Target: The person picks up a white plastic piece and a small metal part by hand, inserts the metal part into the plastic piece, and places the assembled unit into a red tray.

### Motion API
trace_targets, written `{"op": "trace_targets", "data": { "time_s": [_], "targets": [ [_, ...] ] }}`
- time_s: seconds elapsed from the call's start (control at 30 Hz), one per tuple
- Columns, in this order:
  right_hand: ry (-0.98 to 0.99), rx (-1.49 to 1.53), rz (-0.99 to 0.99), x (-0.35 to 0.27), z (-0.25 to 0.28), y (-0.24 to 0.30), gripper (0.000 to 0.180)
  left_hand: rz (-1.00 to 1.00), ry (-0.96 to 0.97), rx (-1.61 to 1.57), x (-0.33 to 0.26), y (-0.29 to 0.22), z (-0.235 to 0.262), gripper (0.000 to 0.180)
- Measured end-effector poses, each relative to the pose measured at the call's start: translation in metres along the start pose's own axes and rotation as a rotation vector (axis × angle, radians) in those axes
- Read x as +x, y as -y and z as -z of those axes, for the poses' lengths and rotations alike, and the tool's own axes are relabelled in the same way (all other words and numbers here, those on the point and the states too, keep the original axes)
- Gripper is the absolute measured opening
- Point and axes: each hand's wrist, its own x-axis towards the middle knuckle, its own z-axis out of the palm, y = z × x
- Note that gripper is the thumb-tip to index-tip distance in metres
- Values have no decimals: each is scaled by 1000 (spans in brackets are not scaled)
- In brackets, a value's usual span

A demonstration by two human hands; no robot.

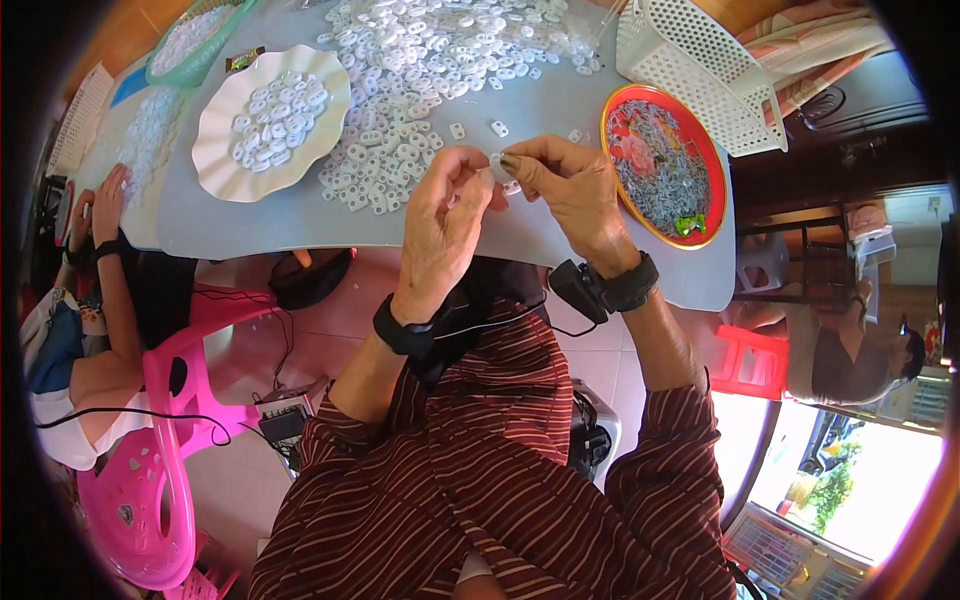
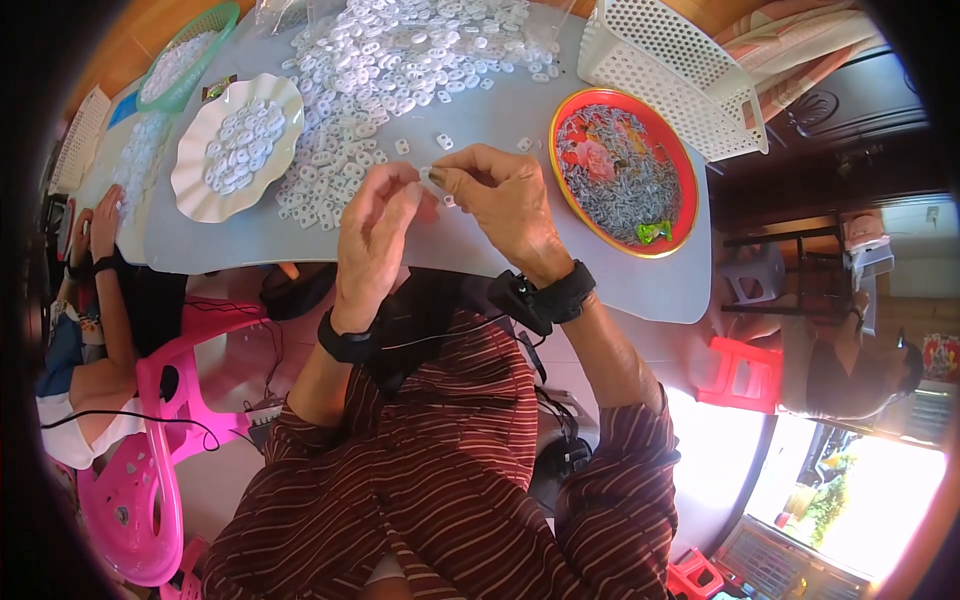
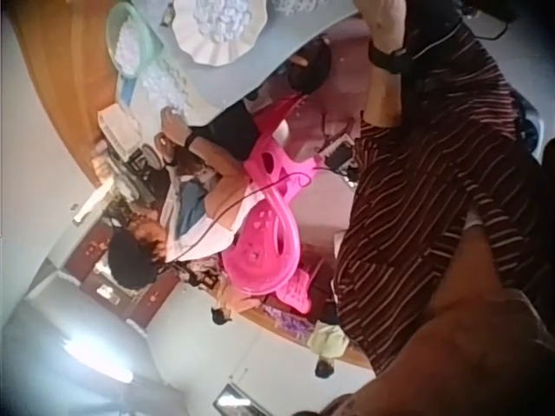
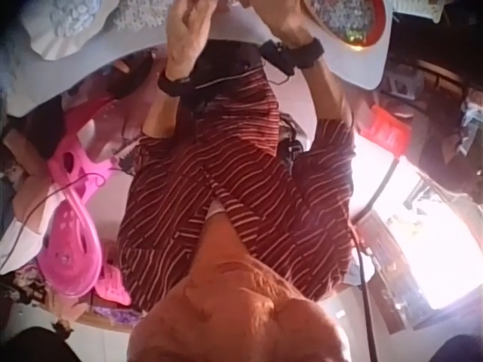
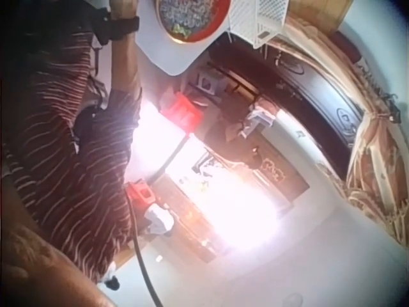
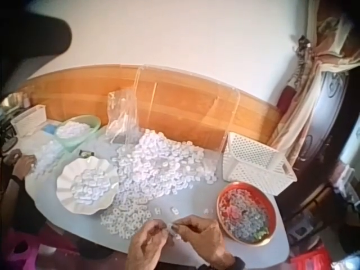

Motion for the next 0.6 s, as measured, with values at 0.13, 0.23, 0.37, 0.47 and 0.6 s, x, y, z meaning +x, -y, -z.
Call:
{"op": "trace_targets", "data": {
  "time_s": [0.13,0.23,0.37,0.47,0.6],
  "targets": [
    [37,27,-6,-5,0,-5,13,-28,21,118,9,4,3,17],
    [-3,-18,-1,-6,1,-1,12,-46,34,95,10,5,1,15],
    [-68,-141,131,-6,-1,0,9,-23,69,165,9,-5,-7,14],
    [-76,-188,144,-9,-5,4,8,24,19,35,7,-1,-3,16],
    [-99,-168,120,-14,-7,4,9,54,50,10,7,-4,-5,17]
  ]
}}
